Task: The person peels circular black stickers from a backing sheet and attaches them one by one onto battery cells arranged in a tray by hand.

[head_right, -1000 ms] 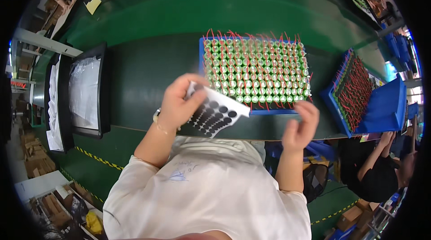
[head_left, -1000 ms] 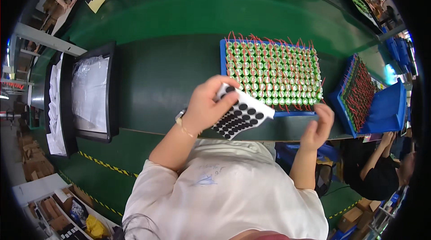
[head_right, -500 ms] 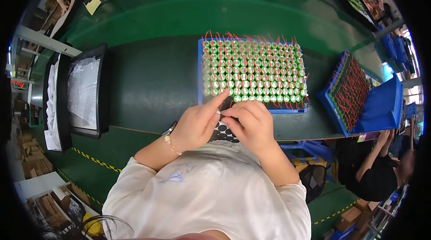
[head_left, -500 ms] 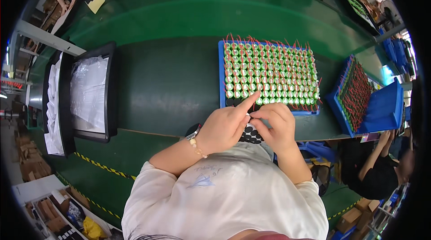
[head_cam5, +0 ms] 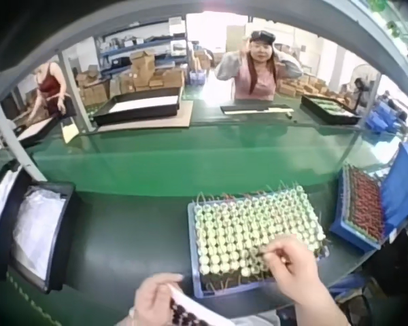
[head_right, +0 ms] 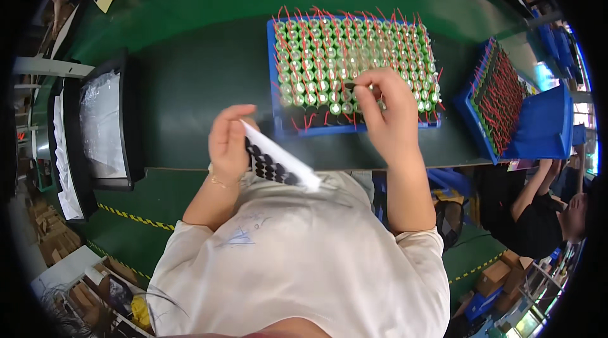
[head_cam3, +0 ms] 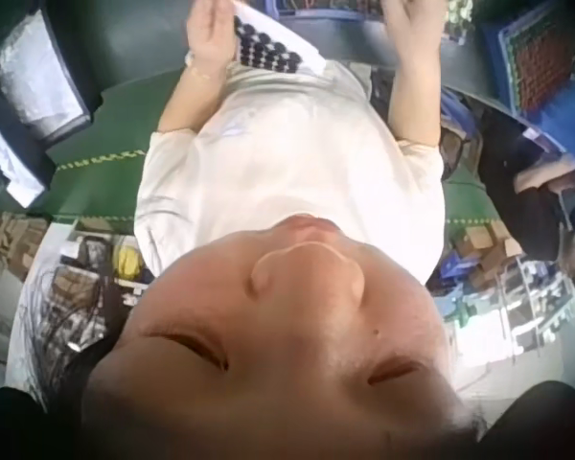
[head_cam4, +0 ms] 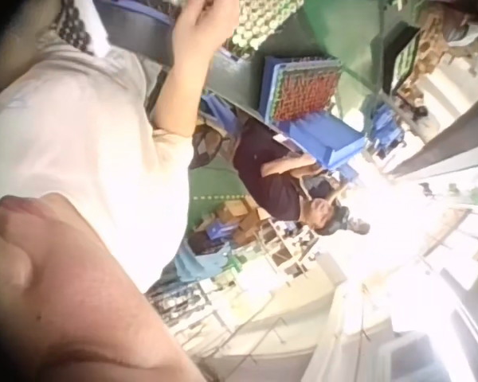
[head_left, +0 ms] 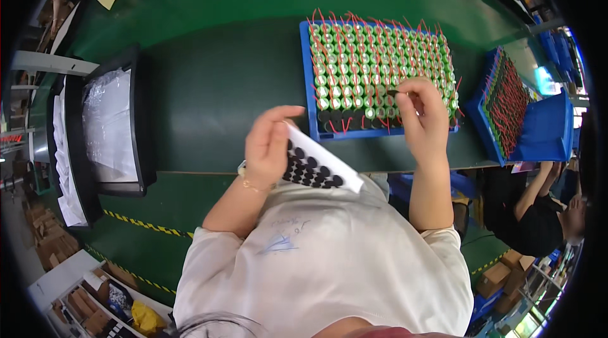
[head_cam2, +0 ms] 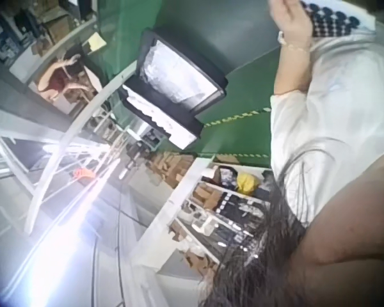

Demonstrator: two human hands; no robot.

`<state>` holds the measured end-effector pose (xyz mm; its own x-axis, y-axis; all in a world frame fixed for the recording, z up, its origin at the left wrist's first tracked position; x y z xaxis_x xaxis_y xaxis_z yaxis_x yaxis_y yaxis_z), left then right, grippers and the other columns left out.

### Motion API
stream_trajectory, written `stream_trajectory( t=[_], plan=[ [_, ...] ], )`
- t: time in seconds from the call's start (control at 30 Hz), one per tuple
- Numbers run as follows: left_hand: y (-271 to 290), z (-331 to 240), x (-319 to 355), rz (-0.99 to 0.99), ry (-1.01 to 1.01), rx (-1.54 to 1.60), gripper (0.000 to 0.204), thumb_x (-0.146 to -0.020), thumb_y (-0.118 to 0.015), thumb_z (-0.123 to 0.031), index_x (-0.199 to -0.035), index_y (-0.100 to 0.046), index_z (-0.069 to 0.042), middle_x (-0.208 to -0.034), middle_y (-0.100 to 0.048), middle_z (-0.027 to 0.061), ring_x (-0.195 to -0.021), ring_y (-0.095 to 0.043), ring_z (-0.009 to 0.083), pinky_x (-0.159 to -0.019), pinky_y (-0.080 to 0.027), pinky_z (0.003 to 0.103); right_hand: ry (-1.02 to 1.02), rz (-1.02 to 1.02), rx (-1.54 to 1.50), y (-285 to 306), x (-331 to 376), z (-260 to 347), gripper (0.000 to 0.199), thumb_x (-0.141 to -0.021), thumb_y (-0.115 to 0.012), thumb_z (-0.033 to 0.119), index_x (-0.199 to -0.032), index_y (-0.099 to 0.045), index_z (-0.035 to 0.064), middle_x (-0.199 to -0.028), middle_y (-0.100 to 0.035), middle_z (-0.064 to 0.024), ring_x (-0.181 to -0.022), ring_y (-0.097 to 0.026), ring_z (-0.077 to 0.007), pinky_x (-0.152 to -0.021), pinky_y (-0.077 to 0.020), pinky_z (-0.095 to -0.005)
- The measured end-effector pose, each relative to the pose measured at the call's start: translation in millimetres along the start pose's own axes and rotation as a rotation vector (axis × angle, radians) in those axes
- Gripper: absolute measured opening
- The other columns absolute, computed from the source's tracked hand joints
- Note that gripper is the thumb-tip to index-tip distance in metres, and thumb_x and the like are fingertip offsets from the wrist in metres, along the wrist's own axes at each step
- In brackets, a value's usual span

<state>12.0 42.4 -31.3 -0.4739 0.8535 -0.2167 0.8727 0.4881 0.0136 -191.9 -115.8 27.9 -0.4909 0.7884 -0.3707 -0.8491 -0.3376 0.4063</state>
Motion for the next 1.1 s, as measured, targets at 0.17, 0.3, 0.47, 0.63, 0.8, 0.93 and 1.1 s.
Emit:
stream_trajectory(
  t=[0.17, 0.3, 0.47, 0.63, 0.8, 0.93, 1.1],
  plan=[
    [46, 47, -24, -0.227, 0.133, 0.171, 0.025, -0.101, -0.051, -0.020, -0.117, -0.060, -0.003, -0.087, -0.058, -0.0005, -0.078, -0.051, 0.0057, -0.071, -0.043, 0.020, -0.111, 0.314, 0.184, -25, -11, -25, 0.012, -0.086, -0.061, -0.005, -0.095, -0.061, 0.0027, -0.083, -0.058, -0.0027, -0.066, -0.050, -0.0098, -0.060, -0.0412, -0.0239],
    [50, 58, -35, -0.194, 0.162, 0.502, 0.025, -0.102, -0.050, -0.022, -0.116, -0.059, -0.003, -0.083, -0.058, -0.0015, -0.072, -0.051, 0.0048, -0.065, -0.042, 0.019, -0.065, 0.402, 0.239, -30, -11, -14, 0.012, -0.083, -0.063, -0.005, -0.092, -0.064, 0.0027, -0.081, -0.061, -0.0044, -0.068, -0.053, -0.0142, -0.060, -0.0428, -0.0265],
    [51, 66, -39, -0.267, 0.235, 0.485, 0.025, -0.102, -0.050, -0.022, -0.116, -0.059, -0.004, -0.080, -0.058, -0.0023, -0.069, -0.052, 0.0040, -0.063, -0.043, 0.019, 0.030, 0.438, 0.319, -35, -15, -9, 0.011, -0.079, -0.066, -0.002, -0.088, -0.067, 0.0026, -0.080, -0.063, -0.0076, -0.072, -0.058, -0.0217, -0.062, -0.0459, -0.0319],
    [51, 74, -38, -0.292, 0.289, 0.490, 0.023, -0.102, -0.049, -0.022, -0.112, -0.061, -0.004, -0.080, -0.059, -0.0034, -0.070, -0.054, 0.0038, -0.064, -0.045, 0.019, -0.040, 0.404, 0.358, -35, -13, -9, 0.010, -0.078, -0.068, -0.001, -0.087, -0.068, 0.0029, -0.080, -0.063, -0.0080, -0.070, -0.059, -0.0224, -0.063, -0.0468, -0.0323],
    [51, 74, -39, -0.318, 0.289, 0.472, 0.023, -0.102, -0.049, -0.022, -0.110, -0.061, -0.004, -0.081, -0.060, -0.0034, -0.070, -0.054, 0.0034, -0.065, -0.045, 0.019, 0.168, 0.365, 0.422, -39, -16, 10, 0.012, -0.075, -0.070, -0.002, -0.085, -0.068, 0.0032, -0.078, -0.062, -0.0070, -0.069, -0.059, -0.0257, -0.066, -0.0484, -0.0359],
    [52, 75, -37, -0.327, 0.277, 0.410, 0.023, -0.103, -0.048, -0.020, -0.110, -0.061, -0.004, -0.082, -0.059, -0.0039, -0.071, -0.051, 0.0021, -0.066, -0.043, 0.018, 0.205, 0.377, 0.446, -42, -15, 12, 0.020, -0.073, -0.071, -0.002, -0.091, -0.067, 0.0042, -0.079, -0.062, -0.0059, -0.072, -0.060, -0.0263, -0.068, -0.0488, -0.0375],
    [49, 65, -34, -0.225, 0.179, 0.224, 0.023, -0.103, -0.046, -0.018, -0.114, -0.060, -0.003, -0.086, -0.059, -0.0026, -0.074, -0.052, 0.0031, -0.069, -0.044, 0.019, 0.062, 0.310, 0.542, -38, -21, 20, 0.042, -0.070, -0.073, -0.004, -0.109, -0.064, 0.0080, -0.094, -0.065, -0.0085, -0.091, -0.060, -0.0273, -0.079, -0.0471, -0.0361]
  ],
)
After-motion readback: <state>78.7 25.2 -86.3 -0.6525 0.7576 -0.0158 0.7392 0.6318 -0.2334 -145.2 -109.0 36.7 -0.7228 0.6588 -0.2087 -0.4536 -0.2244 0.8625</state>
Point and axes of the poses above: each hand's wrist, its own x-axis away from the middle knuckle, its own y-axis out of the back of the hand, z = x × y, the point moved 8 cm from there along -x, towards the middle knuckle
